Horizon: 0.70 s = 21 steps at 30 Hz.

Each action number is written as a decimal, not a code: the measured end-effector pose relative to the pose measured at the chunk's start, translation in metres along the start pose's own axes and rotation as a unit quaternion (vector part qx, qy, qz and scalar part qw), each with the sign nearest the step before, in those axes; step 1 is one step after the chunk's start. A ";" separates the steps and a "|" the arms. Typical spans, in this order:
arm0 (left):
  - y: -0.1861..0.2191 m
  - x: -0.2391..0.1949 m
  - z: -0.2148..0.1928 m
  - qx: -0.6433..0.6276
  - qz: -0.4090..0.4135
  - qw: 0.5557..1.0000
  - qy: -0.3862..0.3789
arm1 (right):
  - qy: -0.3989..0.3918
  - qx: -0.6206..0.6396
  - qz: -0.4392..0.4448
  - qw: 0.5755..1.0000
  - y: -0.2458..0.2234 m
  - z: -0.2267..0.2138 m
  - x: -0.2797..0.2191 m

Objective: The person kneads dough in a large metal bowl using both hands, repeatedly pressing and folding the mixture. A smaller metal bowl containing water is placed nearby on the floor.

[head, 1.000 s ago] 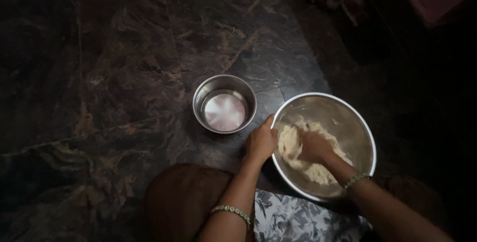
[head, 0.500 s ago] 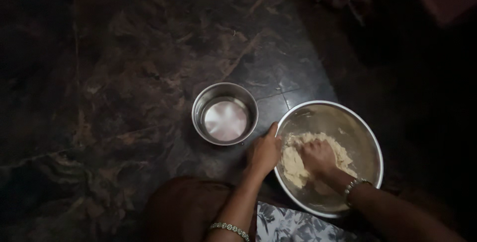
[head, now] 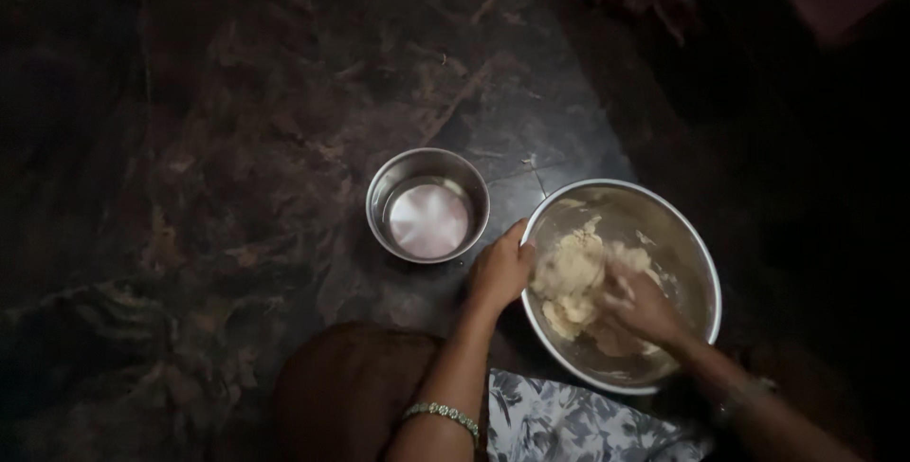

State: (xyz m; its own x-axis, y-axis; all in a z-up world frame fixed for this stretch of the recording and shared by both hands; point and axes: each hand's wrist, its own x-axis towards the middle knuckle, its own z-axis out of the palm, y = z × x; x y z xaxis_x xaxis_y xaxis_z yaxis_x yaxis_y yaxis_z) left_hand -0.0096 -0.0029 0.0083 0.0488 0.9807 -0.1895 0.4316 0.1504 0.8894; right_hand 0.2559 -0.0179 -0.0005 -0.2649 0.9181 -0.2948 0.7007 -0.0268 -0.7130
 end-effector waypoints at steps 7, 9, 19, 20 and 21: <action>-0.001 0.003 0.003 0.061 -0.051 0.997 -0.001 | -0.061 -0.188 0.124 0.972 0.011 -0.022 0.006; -0.003 0.003 0.005 0.064 -0.048 0.997 0.000 | -0.040 -0.209 0.166 0.963 -0.012 -0.016 0.040; 0.015 -0.012 -0.018 0.061 -0.033 0.997 0.038 | -0.300 -0.399 0.162 0.851 -0.056 0.025 0.034; 0.015 -0.012 -0.021 0.070 -0.026 0.996 0.046 | -0.321 -0.414 0.134 0.841 -0.051 0.018 0.023; 0.017 -0.012 -0.021 0.070 -0.038 0.996 0.040 | -0.342 -0.428 0.111 0.829 -0.043 0.008 0.009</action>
State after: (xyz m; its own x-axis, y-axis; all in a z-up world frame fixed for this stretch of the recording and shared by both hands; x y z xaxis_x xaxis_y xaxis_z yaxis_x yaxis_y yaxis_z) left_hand -0.0218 -0.0094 0.0346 -0.0587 0.9748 -0.2151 0.5537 0.2111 0.8055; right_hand 0.2182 -0.0112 0.0224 -0.1759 0.4815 -0.8586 0.9185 0.3940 0.0328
